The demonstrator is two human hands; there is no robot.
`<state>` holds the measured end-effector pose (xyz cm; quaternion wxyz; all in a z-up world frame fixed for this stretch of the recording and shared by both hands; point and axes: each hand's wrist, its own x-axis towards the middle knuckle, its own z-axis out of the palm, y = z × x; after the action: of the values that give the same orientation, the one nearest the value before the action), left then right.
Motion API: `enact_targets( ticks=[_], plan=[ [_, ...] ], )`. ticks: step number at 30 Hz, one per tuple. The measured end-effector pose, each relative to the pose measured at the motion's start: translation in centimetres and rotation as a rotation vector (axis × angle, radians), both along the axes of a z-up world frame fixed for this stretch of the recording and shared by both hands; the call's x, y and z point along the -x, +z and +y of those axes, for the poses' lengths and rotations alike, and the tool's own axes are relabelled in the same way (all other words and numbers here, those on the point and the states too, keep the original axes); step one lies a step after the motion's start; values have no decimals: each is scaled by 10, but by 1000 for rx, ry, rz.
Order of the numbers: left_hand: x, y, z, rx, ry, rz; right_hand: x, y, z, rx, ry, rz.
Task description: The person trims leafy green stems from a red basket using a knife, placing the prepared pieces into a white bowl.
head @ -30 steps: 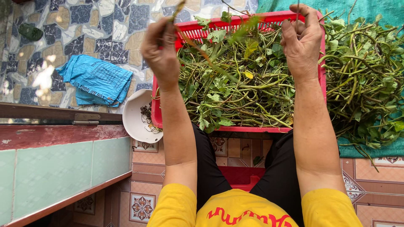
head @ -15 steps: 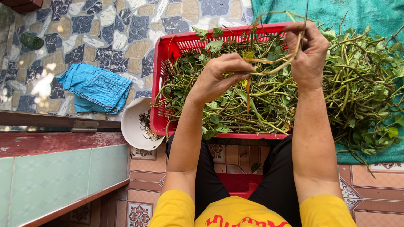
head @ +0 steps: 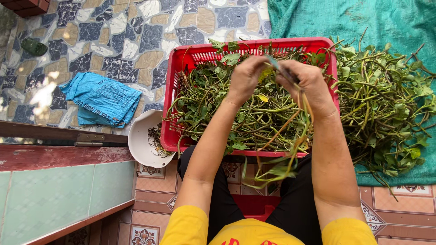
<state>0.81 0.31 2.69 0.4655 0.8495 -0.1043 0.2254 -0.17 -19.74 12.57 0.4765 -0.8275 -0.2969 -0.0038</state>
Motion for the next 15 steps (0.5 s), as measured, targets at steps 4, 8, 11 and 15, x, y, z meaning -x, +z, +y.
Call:
enact_targets(
  ticks=[4,8,11,15],
  plan=[
    [-1,24,78,113,463,-270,-6,4,-18,-260,-93,66],
    [42,63,153,192,913,-163,-16,-9,-42,-304,-293,157],
    [61,62,175,245,926,-210,-27,-30,-49,-306,-405,68],
    [59,63,184,311,908,-356,-40,-52,-46,-128,-423,-303]
  ],
)
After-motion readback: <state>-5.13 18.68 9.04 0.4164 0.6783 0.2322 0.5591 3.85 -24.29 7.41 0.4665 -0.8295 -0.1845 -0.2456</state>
